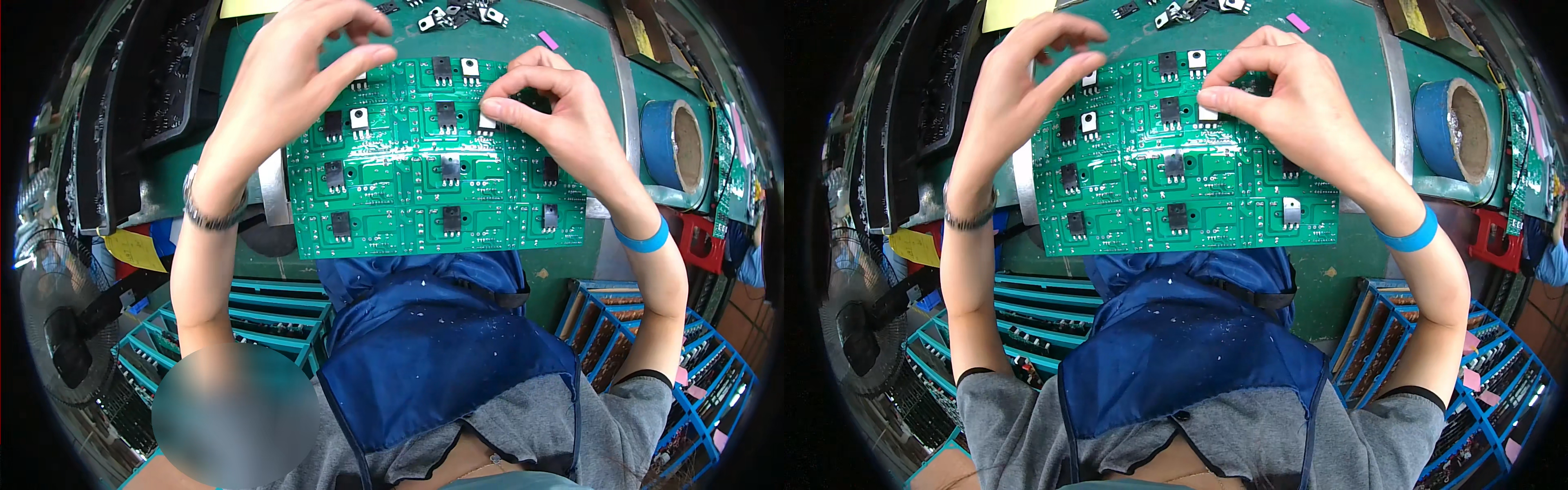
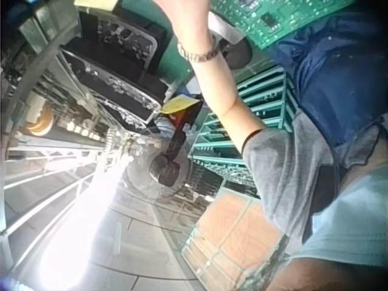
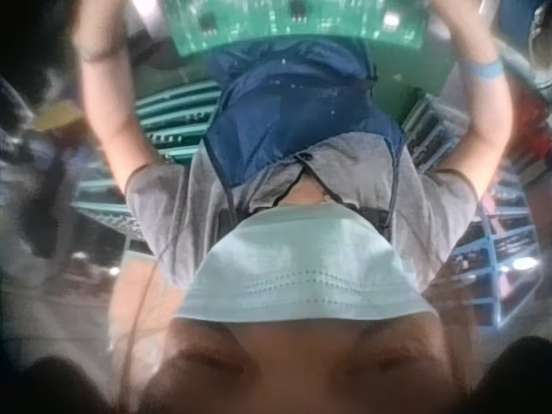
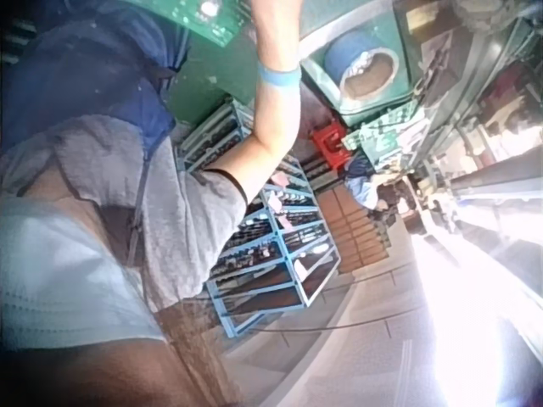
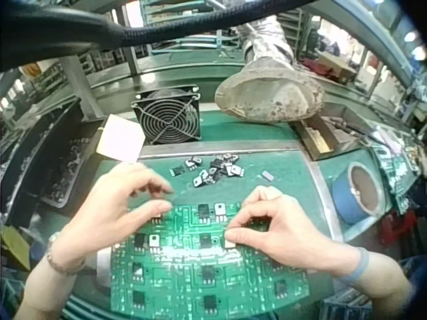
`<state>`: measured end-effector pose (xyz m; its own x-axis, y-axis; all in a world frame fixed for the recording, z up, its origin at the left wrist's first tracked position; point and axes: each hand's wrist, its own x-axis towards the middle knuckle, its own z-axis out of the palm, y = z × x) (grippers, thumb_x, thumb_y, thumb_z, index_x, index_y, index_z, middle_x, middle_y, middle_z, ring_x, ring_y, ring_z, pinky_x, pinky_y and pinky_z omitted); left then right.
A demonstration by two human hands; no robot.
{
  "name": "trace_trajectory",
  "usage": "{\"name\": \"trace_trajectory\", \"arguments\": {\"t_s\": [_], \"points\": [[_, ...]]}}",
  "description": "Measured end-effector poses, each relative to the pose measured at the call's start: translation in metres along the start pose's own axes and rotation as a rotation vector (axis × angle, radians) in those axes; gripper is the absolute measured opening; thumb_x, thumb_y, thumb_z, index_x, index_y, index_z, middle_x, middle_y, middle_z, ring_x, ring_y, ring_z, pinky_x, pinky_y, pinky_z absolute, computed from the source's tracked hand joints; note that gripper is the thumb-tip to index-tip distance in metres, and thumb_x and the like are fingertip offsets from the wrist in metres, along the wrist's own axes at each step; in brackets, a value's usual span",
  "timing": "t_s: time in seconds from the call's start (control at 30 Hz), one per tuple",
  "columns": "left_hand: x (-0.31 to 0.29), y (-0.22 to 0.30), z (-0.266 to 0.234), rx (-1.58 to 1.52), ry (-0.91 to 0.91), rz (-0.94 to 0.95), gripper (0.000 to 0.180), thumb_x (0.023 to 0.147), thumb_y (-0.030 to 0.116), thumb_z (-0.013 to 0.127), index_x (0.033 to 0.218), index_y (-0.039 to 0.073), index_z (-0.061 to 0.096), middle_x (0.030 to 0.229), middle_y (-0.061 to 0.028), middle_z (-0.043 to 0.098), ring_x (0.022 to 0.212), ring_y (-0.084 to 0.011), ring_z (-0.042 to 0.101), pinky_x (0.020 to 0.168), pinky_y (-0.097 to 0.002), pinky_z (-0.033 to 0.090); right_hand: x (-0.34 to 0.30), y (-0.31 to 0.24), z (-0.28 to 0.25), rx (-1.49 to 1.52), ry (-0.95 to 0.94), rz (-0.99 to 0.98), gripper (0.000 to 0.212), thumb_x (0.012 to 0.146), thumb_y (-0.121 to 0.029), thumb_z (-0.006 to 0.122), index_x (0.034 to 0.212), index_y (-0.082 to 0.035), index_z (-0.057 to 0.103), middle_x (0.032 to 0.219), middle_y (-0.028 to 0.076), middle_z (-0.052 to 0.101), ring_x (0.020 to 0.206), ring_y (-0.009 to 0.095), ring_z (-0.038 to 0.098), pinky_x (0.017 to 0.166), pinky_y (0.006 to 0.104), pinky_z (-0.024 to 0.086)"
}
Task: Placing transistors or other electronic components into printed circuit boards.
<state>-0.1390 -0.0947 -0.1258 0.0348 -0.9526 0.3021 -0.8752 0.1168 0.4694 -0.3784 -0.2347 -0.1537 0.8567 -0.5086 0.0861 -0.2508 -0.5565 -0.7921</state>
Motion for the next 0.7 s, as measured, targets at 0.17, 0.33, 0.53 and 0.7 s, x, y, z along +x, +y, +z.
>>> {"name": "trace_trajectory", "arguments": {"t_s": [0.17,0.33,0.53,0.7], "points": [[0.039,-0.014,0.027,0.057,-0.075,-0.015,0.029,0.082,0.018,0.071,0.105,0.002,0.065,0.097,-0.015,0.063,0.097,-0.0315,0.061,0.087,-0.04,0.049,0.001,-0.001,0.008,-0.082,0.031,-0.057,0.013,0.075,-0.019,0.078,0.083,-0.009,0.075,0.085,0.005,0.062,0.087,0.022,0.059,0.076,0.0345,0.046],[0.051,-0.024,0.039,0.018,-0.185,0.052,0.03,0.08,0.015,0.071,0.104,0.0,0.065,0.097,-0.0175,0.065,0.094,-0.0346,0.061,0.087,-0.0401,0.049,0.004,0.0,0.01,-0.075,0.05,-0.041,0.014,0.076,-0.02,0.078,0.083,-0.009,0.075,0.086,0.005,0.062,0.087,0.022,0.06,0.074,0.0343,0.047],[0.053,-0.026,0.041,0.052,-0.218,0.004,0.028,0.078,0.016,0.073,0.101,0.001,0.066,0.092,-0.0173,0.066,0.09,-0.0336,0.063,0.081,-0.0396,0.05,0.005,0.0,0.01,-0.058,0.042,-0.043,0.014,0.076,-0.021,0.078,0.083,-0.009,0.075,0.086,0.005,0.063,0.084,0.022,0.061,0.072,0.0335,0.047],[0.055,-0.019,0.046,-0.052,-0.125,0.006,0.027,0.077,0.017,0.074,0.097,0.0,0.065,0.089,-0.0171,0.065,0.085,-0.0323,0.064,0.076,-0.0388,0.051,0.004,-0.003,0.011,-0.045,0.034,0.002,0.015,0.075,-0.02,0.078,0.083,-0.008,0.075,0.087,0.005,0.063,0.08,0.02,0.061,0.068,0.033,0.047]]}}
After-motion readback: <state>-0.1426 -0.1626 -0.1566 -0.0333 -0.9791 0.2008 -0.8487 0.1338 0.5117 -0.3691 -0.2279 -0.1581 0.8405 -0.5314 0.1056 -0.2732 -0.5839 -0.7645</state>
